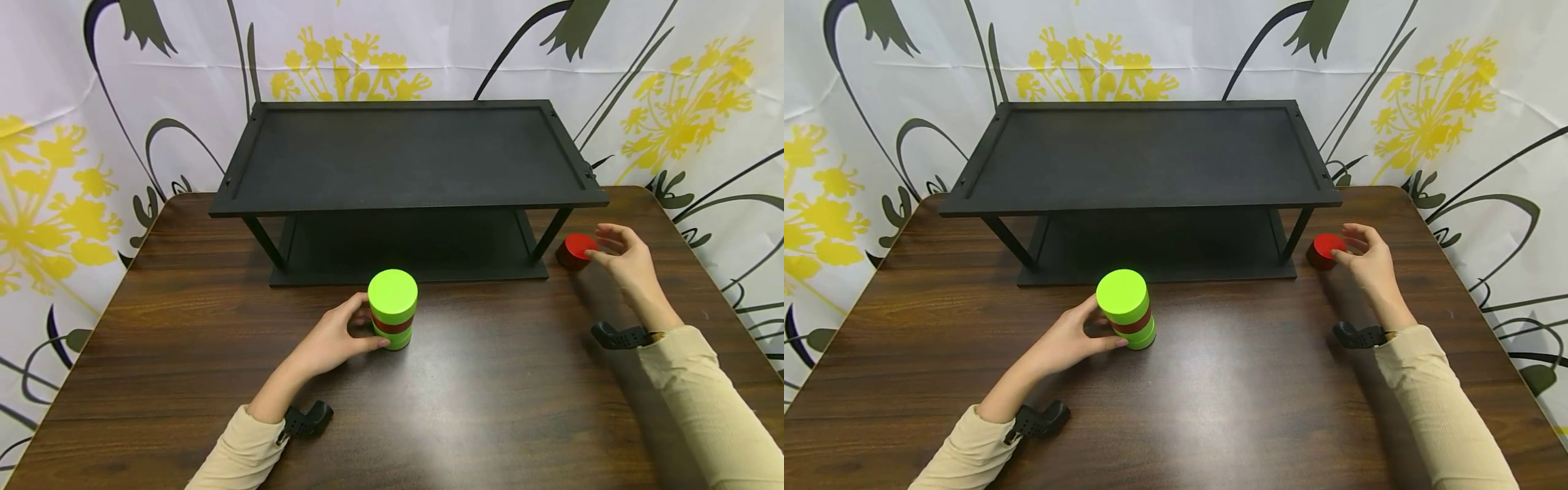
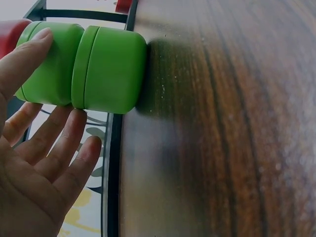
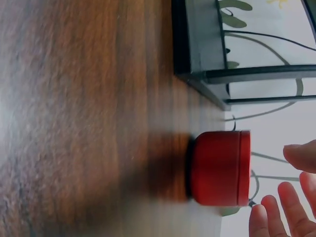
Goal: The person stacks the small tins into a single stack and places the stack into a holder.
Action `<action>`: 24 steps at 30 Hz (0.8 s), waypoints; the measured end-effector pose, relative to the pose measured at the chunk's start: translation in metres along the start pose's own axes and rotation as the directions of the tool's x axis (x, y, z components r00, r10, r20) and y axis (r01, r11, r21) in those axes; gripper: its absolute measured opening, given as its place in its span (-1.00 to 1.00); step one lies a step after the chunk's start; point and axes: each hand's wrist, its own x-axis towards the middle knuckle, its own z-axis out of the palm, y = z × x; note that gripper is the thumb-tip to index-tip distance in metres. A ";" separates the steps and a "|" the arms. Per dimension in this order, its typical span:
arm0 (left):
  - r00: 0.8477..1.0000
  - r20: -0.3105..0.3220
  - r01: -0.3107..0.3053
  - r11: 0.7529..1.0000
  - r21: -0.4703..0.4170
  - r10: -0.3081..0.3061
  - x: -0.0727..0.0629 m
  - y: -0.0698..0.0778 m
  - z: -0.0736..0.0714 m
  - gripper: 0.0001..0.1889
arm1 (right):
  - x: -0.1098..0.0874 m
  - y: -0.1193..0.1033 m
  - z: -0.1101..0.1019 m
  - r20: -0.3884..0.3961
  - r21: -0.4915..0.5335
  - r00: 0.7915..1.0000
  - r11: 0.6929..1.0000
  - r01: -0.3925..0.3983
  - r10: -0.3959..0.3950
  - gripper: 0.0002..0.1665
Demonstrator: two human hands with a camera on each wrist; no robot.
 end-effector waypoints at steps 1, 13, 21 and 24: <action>1.000 0.000 0.001 1.000 0.000 -0.001 0.000 0.000 0.000 -0.35 | 0.000 0.002 0.000 0.001 -0.013 1.000 1.000 -0.005 0.005 -0.47; 1.000 -0.004 -0.015 1.000 -0.001 0.015 0.000 -0.001 0.000 -0.35 | 0.004 0.010 0.000 0.057 -0.087 0.997 0.995 -0.039 0.044 -0.40; 1.000 -0.005 -0.012 1.000 0.004 0.012 0.001 -0.001 0.001 -0.35 | 0.008 0.012 0.003 0.119 -0.166 0.981 0.978 -0.130 0.151 -0.16; 1.000 -0.004 -0.011 1.000 0.002 0.011 0.001 0.000 0.001 -0.35 | 0.009 0.012 0.004 0.133 -0.177 0.976 0.973 -0.147 0.172 -0.13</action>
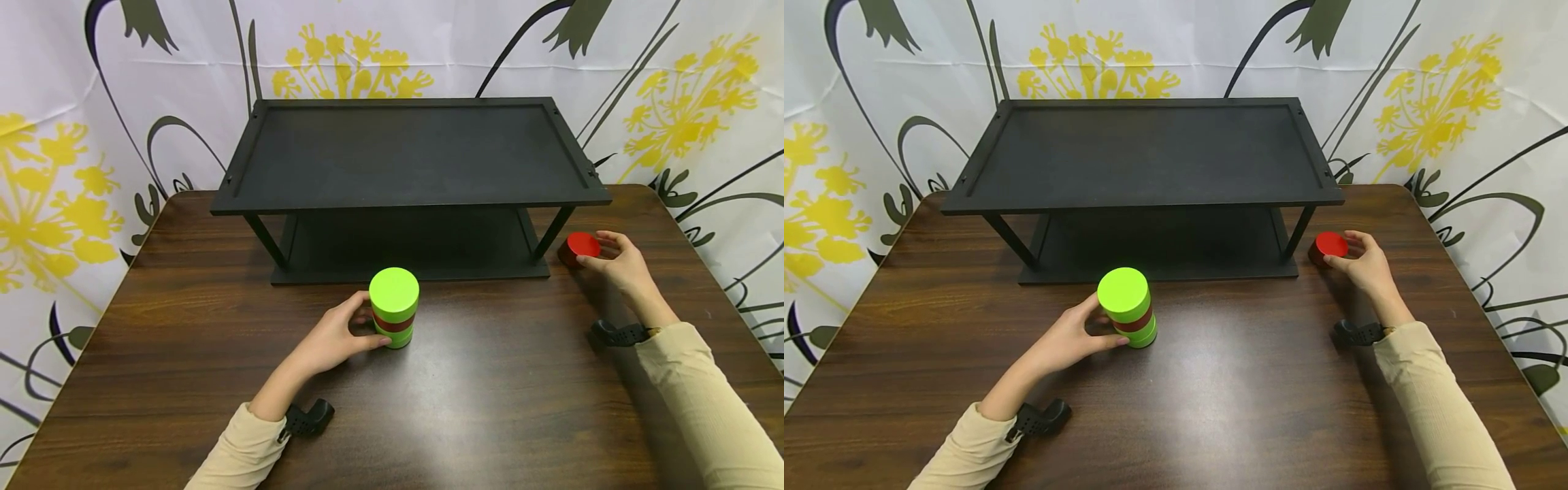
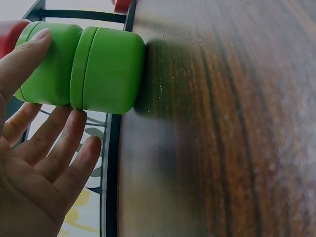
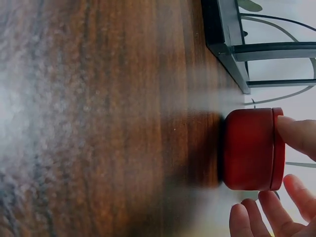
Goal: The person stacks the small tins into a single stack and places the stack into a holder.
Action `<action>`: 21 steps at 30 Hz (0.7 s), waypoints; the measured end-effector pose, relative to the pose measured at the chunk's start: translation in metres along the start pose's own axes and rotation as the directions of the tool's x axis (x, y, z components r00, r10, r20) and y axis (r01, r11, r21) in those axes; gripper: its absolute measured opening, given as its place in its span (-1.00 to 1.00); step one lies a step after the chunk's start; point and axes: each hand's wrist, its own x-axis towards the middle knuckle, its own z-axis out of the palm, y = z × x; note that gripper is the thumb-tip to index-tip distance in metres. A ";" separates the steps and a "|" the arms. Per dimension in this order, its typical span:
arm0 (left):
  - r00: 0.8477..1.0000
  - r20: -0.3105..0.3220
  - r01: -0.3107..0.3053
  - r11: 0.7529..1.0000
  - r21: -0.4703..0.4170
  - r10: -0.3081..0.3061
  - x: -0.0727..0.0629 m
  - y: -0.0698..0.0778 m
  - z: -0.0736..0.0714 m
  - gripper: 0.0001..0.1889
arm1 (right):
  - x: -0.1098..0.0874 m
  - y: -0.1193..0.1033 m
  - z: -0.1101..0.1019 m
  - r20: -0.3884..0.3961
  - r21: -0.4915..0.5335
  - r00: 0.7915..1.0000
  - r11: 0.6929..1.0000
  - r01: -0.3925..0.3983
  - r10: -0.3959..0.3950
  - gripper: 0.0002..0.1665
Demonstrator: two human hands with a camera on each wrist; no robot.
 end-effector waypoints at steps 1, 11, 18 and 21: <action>1.000 0.000 -0.001 1.000 -0.001 0.001 0.000 0.000 0.000 -0.35 | 0.000 0.000 0.000 0.004 -0.005 1.000 1.000 -0.004 0.004 -0.12; 1.000 -0.003 0.006 1.000 0.001 -0.006 0.000 0.000 0.000 -0.34 | 0.002 0.000 -0.002 0.059 -0.048 0.998 0.999 -0.021 0.024 -0.05; 1.000 -0.001 0.002 1.000 0.002 -0.002 0.000 -0.001 0.000 -0.34 | 0.003 0.001 0.000 0.059 -0.063 0.998 0.998 -0.018 0.022 -0.07; 1.000 -0.001 0.002 1.000 0.002 -0.002 0.000 -0.001 0.000 -0.34 | 0.003 0.001 0.000 0.053 -0.056 0.998 0.998 -0.018 0.021 -0.08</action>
